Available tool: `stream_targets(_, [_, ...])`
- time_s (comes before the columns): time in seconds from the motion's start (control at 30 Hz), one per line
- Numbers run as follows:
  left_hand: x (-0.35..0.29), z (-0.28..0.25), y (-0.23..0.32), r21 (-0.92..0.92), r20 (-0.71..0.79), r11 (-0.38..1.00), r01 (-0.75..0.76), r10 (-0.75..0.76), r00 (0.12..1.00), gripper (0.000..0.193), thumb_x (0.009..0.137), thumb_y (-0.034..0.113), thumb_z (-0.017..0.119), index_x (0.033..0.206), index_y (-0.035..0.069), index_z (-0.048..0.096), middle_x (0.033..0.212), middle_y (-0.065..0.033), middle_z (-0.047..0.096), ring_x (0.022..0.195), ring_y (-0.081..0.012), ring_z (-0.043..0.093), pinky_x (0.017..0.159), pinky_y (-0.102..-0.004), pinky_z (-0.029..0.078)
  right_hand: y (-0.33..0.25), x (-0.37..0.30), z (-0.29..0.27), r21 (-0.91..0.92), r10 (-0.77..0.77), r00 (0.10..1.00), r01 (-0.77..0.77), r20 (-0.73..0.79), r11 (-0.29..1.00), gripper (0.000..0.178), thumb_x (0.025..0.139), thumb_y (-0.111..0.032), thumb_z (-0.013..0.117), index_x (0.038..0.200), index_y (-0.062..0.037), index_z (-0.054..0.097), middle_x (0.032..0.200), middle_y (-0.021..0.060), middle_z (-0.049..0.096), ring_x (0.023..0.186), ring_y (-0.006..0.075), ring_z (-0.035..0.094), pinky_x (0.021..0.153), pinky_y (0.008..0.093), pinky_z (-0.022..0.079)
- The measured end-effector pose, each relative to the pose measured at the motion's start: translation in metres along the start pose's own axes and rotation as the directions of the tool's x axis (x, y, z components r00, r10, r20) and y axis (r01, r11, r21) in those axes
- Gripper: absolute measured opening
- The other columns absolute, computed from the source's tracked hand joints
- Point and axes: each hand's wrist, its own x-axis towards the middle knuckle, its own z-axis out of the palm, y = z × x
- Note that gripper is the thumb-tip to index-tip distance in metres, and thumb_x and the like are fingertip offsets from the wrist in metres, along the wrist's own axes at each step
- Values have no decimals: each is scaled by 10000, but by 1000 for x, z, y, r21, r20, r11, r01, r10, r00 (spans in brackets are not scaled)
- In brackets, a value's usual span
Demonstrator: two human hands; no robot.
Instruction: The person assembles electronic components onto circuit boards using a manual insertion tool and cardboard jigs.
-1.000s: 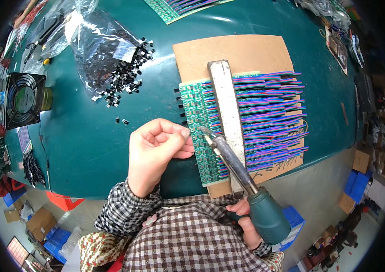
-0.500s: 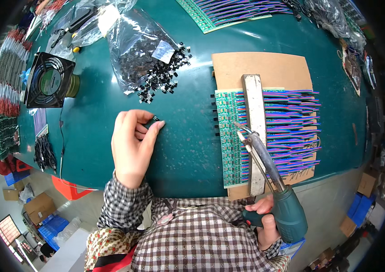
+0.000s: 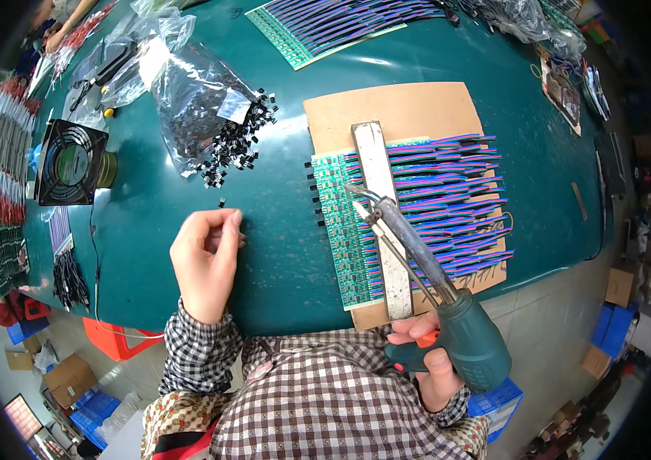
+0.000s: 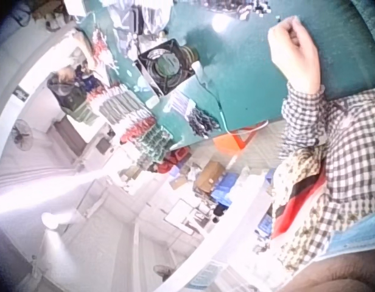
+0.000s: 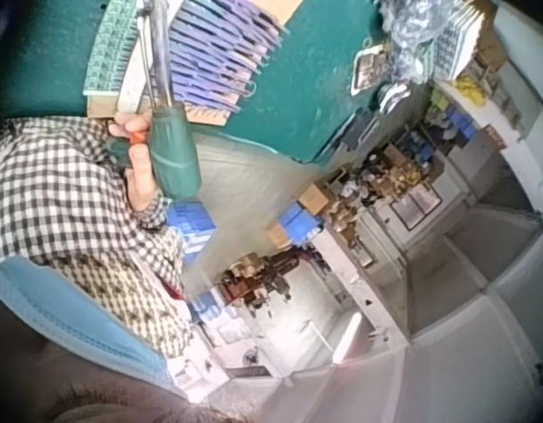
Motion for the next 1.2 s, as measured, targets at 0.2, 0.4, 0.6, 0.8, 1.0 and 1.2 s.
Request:
stream_targets(0.2, [-30,2,68,-596,744,253,762,-185,643,153,854,83,531,904,-56,575,799,-101,600,637,-106,563,584,-229,479,-12,17,27,-210,0,1000,-6,-26,978,396,730,-114,627,1054,-4,429,908,119,510,799,200,554,717,313,478])
stream_targets(0.4, [-54,17,77,-665,726,256,702,2,687,131,856,46,525,941,-43,567,858,-77,559,702,-89,568,618,-202,487,-18,29,30,-459,-58,986,124,155,880,290,709,107,553,922,-44,427,843,83,495,744,145,502,705,266,415])
stream_targets(0.6, [-51,11,75,-719,648,420,555,115,753,145,791,-43,569,934,-46,592,882,-89,558,707,-106,587,583,-203,495,-16,24,31,-412,-28,995,63,92,909,261,720,103,540,895,-46,417,797,77,490,728,142,498,678,265,410])
stream_targets(0.8, [-40,25,50,-698,550,431,572,-190,813,100,793,-2,593,886,-37,603,886,-106,597,743,-124,596,644,-210,495,-20,15,35,-273,47,996,-67,-80,960,243,737,31,531,954,-22,434,813,92,476,717,172,502,638,287,435])
stream_targets(1.0, [-24,42,42,-682,553,375,628,-299,778,123,823,53,579,878,-57,570,847,-97,611,725,-115,597,652,-221,508,-11,1,15,-189,-47,999,41,-24,981,257,772,-59,518,1011,-11,435,880,93,440,747,190,498,633,294,439])
stream_targets(1.2, [-19,47,40,-680,589,319,660,-299,751,126,819,52,580,871,-61,561,805,-97,613,693,-109,599,643,-218,512,1,-10,6,-168,-22,1000,19,-18,986,350,809,-222,524,1034,30,432,909,159,495,763,221,549,686,316,488])
